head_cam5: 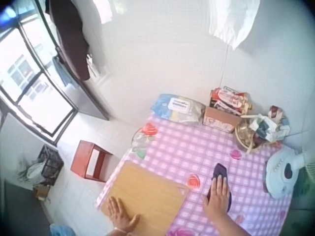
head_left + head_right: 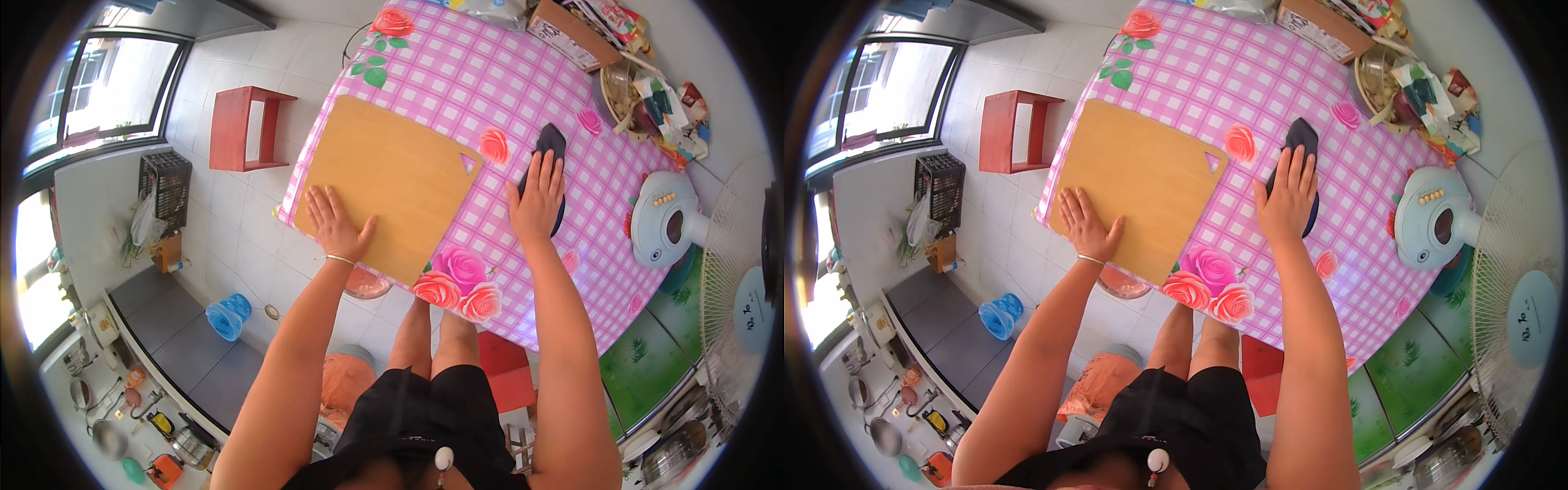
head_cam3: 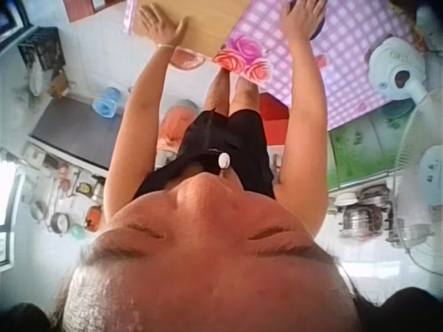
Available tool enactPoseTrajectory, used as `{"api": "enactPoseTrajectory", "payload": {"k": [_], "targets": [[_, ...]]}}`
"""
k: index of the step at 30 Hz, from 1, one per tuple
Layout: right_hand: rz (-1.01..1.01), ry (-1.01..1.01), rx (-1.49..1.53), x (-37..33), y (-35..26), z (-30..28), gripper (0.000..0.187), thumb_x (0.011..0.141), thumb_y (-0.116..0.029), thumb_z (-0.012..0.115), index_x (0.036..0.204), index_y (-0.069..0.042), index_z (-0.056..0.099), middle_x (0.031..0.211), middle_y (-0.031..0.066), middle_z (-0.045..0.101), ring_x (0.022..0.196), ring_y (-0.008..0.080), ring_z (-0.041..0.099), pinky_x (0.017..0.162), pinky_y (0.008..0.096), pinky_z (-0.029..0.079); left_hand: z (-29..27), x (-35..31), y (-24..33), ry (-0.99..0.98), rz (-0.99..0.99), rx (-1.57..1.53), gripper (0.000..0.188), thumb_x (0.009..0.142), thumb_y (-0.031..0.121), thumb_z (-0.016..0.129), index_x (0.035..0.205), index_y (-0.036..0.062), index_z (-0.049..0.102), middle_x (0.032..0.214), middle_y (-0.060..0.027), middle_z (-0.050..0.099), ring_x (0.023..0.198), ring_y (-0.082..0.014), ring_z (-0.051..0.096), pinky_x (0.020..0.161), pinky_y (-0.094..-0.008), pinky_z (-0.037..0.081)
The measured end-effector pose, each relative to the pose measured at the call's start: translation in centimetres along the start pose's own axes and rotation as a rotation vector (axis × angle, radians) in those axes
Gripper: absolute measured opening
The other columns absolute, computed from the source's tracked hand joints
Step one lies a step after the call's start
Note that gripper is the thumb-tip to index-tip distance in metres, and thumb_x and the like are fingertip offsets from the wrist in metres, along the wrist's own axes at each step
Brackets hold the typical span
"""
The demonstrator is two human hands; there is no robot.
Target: The person wipes a table, a wooden cutting board, and the lid of a rice cooker using a cloth, moving bowls of peppers and other food items aside to clear the surfaces.
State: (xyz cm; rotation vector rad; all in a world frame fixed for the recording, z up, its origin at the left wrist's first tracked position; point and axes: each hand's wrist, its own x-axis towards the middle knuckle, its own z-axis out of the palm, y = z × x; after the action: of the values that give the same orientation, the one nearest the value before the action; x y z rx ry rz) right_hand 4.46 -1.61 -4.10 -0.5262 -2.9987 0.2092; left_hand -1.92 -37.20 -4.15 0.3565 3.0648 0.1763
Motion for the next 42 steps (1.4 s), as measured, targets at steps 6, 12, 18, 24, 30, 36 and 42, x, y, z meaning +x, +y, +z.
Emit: {"api": "enactPoseTrajectory", "payload": {"k": [6, 12, 18, 24, 30, 36, 42], "targets": [[0.036, 0.041, -0.014, 1.7, -0.4, 0.7, 0.071, 0.092, -0.043, 0.052, 0.146, -0.003, 0.03, 0.154, 0.0165, 0.024, 0.142, 0.0372, 0.02, 0.114, 0.049, 0.02, -0.6, 0.1, -0.3, 0.005, -0.017, -0.056, 0.104, 0.076, 0.058, 0.062, 0.147, -0.0044, 0.018, 0.153, -0.0311, 0.008, 0.144, -0.045, 0.004, 0.115, -0.0524, 0.007], [0.01, 0.061, -0.014, 1.5, -0.4, 1.5, 0.069, 0.092, -0.04, 0.052, 0.146, -0.003, 0.03, 0.154, 0.0159, 0.024, 0.142, 0.0372, 0.02, 0.114, 0.0488, 0.021, -3.6, 1.0, -0.7, -0.059, -0.116, -0.215, 0.11, 0.061, 0.051, 0.08, 0.143, -0.0012, 0.029, 0.149, -0.0266, 0.024, 0.14, -0.042, 0.021, 0.113, -0.0508, 0.017], [0.012, 0.06, -0.022, 1.5, -0.6, 1.2, 0.069, 0.092, -0.039, 0.053, 0.146, -0.003, 0.03, 0.154, 0.0165, 0.025, 0.142, 0.0375, 0.021, 0.114, 0.0492, 0.021, -6.6, 2.2, -3.0, -0.144, -0.352, -0.12, 0.116, 0.041, 0.046, 0.091, 0.134, 0.0, 0.039, 0.129, -0.0192, 0.045, 0.123, -0.0368, 0.041, 0.101, -0.0455, 0.038], [0.035, 0.008, -0.06, 1.6, -0.8, 0.4, 0.072, 0.092, -0.041, 0.052, 0.148, -0.003, 0.026, 0.155, 0.0167, 0.021, 0.143, 0.0366, 0.018, 0.115, 0.0485, 0.018, -6.0, 4.6, -4.3, -0.18, -0.448, -0.055, 0.101, 0.038, 0.048, 0.093, 0.114, -0.0009, 0.048, 0.115, -0.016, 0.052, 0.113, -0.0336, 0.049, 0.097, -0.0416, 0.041], [-0.055, -0.019, 0.081, 0.9, -3.6, -3.3, 0.071, 0.085, -0.024, 0.061, 0.145, -0.001, 0.03, 0.152, 0.019, 0.026, 0.141, 0.0379, 0.022, 0.114, 0.0494, 0.021, -5.9, 4.6, -5.9, -0.223, -0.473, -0.067, 0.095, 0.04, 0.049, 0.091, 0.11, -0.0006, 0.051, 0.116, -0.016, 0.054, 0.114, -0.0326, 0.049, 0.096, -0.0428, 0.041], [0.716, -0.537, 1.479, -11.8, -10.5, 2.1, 0.015, 0.089, -0.007, 0.054, 0.099, 0.0, 0.062, 0.083, 0.0099, 0.067, 0.072, 0.0182, 0.066, 0.062, 0.0295, 0.052, -6.5, 4.1, -4.8, -0.25, -0.494, -0.048, 0.098, 0.047, 0.055, 0.086, 0.119, -0.0006, 0.048, 0.126, -0.0158, 0.052, 0.121, -0.0299, 0.046, 0.102, -0.0384, 0.039], [1.129, -0.546, 1.632, -10.4, -12.6, 2.2, 0.009, 0.083, -0.009, 0.062, 0.086, -0.001, 0.064, 0.076, 0.0079, 0.065, 0.061, 0.0155, 0.058, 0.052, 0.0257, 0.046, -5.3, 6.1, -8.3, -0.357, -0.547, -0.143, 0.092, 0.054, 0.063, 0.078, 0.118, -0.0001, 0.056, 0.12, -0.0159, 0.06, 0.113, -0.0293, 0.057, 0.093, -0.0385, 0.048]]}}
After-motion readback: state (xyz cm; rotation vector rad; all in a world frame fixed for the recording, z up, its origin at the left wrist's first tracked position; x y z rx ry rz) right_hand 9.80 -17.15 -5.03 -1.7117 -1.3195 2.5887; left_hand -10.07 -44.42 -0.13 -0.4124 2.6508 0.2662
